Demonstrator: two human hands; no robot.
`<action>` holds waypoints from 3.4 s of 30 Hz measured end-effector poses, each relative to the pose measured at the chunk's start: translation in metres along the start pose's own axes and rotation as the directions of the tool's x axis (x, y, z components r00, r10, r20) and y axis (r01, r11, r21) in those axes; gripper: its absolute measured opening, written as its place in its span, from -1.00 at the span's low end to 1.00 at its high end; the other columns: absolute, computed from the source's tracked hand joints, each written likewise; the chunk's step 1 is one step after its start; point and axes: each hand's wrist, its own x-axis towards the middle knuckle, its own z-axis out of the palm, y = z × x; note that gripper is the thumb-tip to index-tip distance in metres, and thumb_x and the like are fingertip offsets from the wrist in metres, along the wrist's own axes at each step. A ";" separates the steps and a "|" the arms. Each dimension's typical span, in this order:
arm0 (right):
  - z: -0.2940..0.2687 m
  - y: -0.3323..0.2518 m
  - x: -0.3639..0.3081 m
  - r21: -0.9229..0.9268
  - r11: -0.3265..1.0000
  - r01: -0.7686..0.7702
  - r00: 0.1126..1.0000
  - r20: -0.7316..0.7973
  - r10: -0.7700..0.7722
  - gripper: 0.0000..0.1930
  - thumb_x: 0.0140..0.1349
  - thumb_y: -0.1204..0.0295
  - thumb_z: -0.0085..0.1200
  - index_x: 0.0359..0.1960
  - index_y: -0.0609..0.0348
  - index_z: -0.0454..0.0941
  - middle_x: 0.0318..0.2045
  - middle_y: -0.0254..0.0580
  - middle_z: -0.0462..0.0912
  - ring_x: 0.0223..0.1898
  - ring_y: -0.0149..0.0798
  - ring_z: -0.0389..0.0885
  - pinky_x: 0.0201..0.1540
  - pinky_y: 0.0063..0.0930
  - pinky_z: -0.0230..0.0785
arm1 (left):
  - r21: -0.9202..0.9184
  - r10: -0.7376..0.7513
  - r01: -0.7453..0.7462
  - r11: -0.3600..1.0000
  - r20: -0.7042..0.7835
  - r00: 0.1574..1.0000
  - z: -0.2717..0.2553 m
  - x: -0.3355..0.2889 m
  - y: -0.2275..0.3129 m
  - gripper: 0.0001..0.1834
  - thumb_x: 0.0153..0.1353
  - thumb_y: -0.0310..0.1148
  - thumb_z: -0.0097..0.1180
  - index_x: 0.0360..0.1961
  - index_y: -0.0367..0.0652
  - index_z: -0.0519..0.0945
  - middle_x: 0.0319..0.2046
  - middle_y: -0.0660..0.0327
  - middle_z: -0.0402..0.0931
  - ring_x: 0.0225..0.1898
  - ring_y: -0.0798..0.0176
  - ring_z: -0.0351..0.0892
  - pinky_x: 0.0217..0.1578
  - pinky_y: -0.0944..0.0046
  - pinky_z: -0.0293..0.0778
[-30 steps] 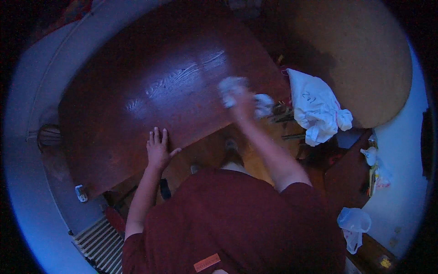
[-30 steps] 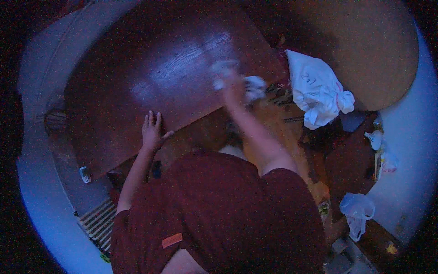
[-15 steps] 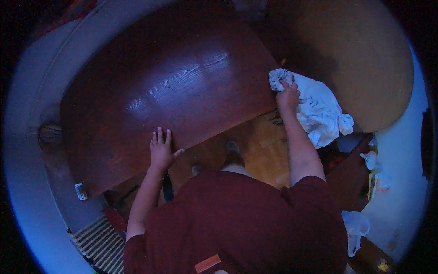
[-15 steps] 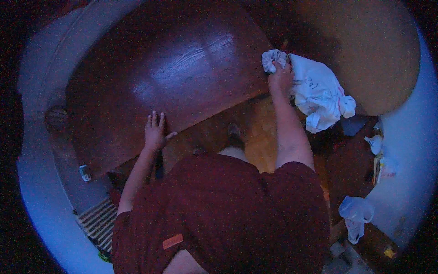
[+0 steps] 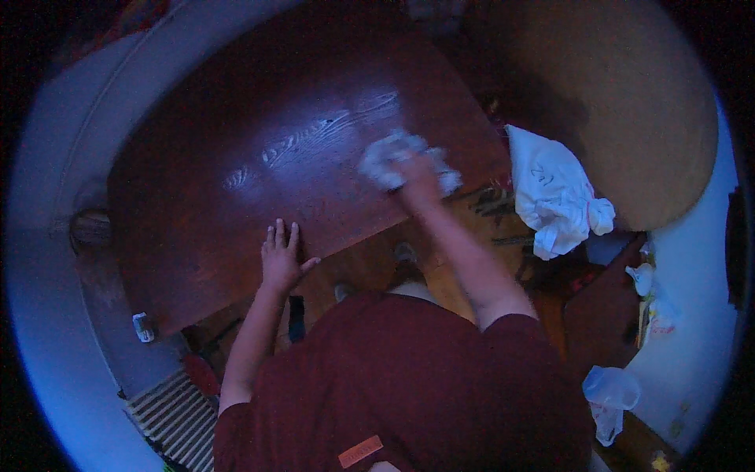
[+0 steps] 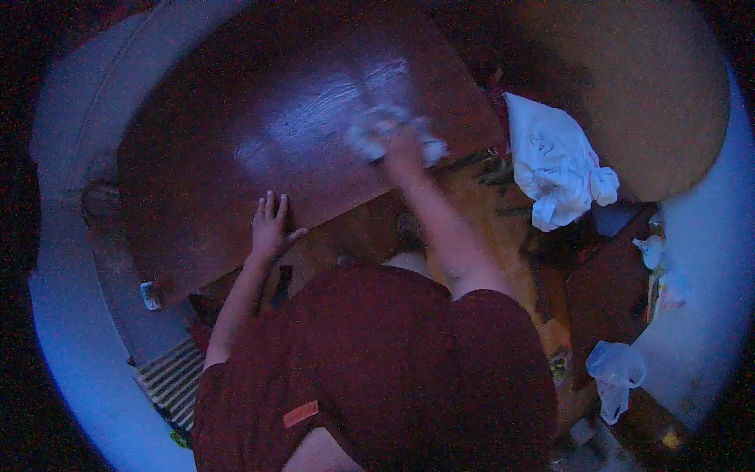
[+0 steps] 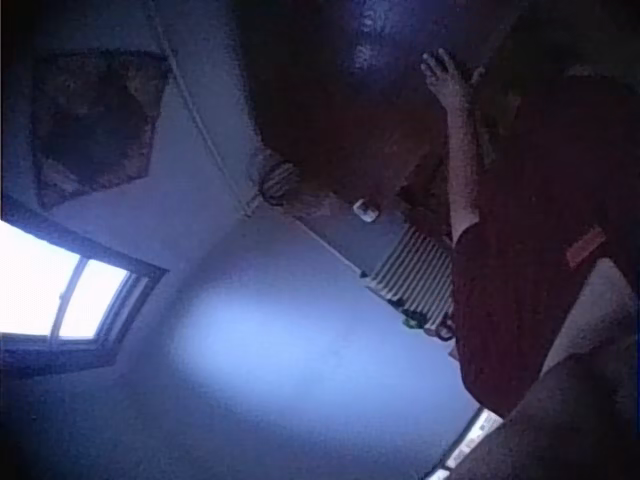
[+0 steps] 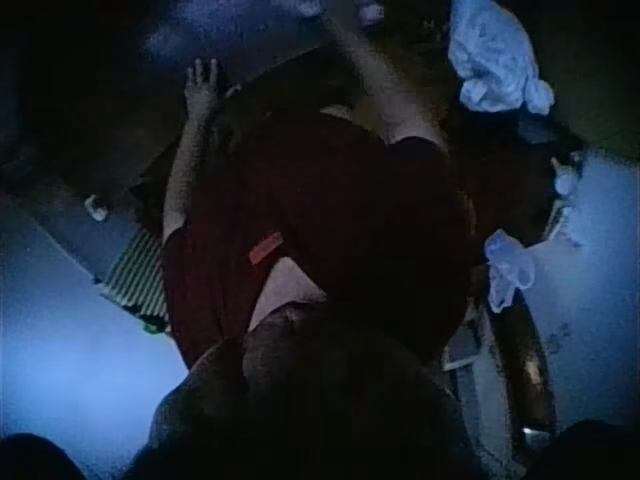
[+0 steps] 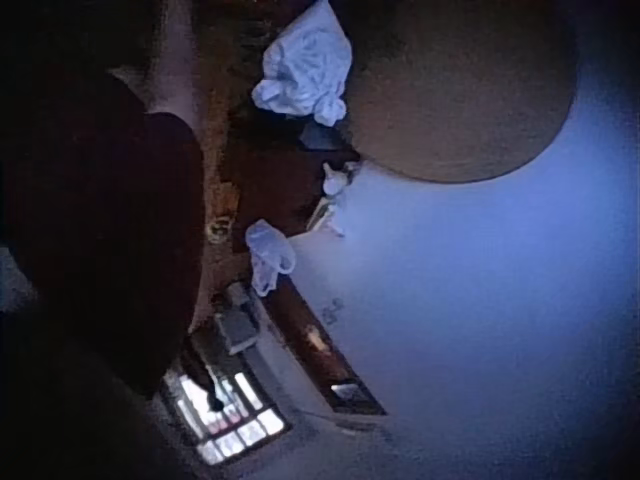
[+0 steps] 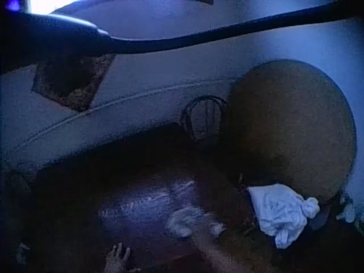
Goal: The person wipes a wooden table surface with a white cloth, moving the cloth in circular and back-and-forth motions across the tabletop. The person occasionally shifts position to reach different areas of the table while maintaining contact with the cloth.
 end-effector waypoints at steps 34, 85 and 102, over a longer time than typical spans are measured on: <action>0.044 -0.075 -0.090 -0.150 0.849 0.507 0.853 0.229 -0.469 -0.59 0.15 0.13 0.04 -0.02 0.06 0.49 -0.02 0.03 0.46 -0.01 0.15 0.41 0.07 -0.06 0.26 | 0.101 0.075 -0.065 0.993 -0.104 0.992 0.010 -0.004 -0.011 -0.05 0.02 0.22 0.13 0.32 -0.10 0.15 0.34 -0.11 -0.03 0.34 -0.20 -0.03 0.24 -0.12 0.04; -0.067 0.030 0.130 -0.639 0.765 -0.071 0.968 -0.228 -0.100 -0.62 0.01 0.43 0.15 -0.07 -0.19 0.60 0.15 -0.12 0.39 0.03 0.03 0.42 -0.08 -0.11 0.38 | -0.238 -0.364 0.282 0.929 -0.454 0.813 0.036 0.035 -0.029 -0.33 0.15 -0.06 0.06 0.24 -0.14 0.28 0.31 0.00 0.06 0.35 -0.10 -0.04 0.27 -0.19 -0.11; 0.017 -0.024 0.112 -0.179 0.926 0.332 0.937 -0.049 -0.345 -0.75 0.17 0.30 -0.01 -0.17 0.00 0.63 -0.09 -0.04 0.56 -0.04 0.01 0.50 0.02 -0.18 0.32 | -0.238 -0.360 0.278 0.931 -0.464 0.809 0.032 0.034 -0.032 -0.37 0.17 -0.11 0.08 0.22 -0.16 0.30 0.30 -0.02 0.09 0.33 -0.14 0.02 0.25 -0.18 -0.05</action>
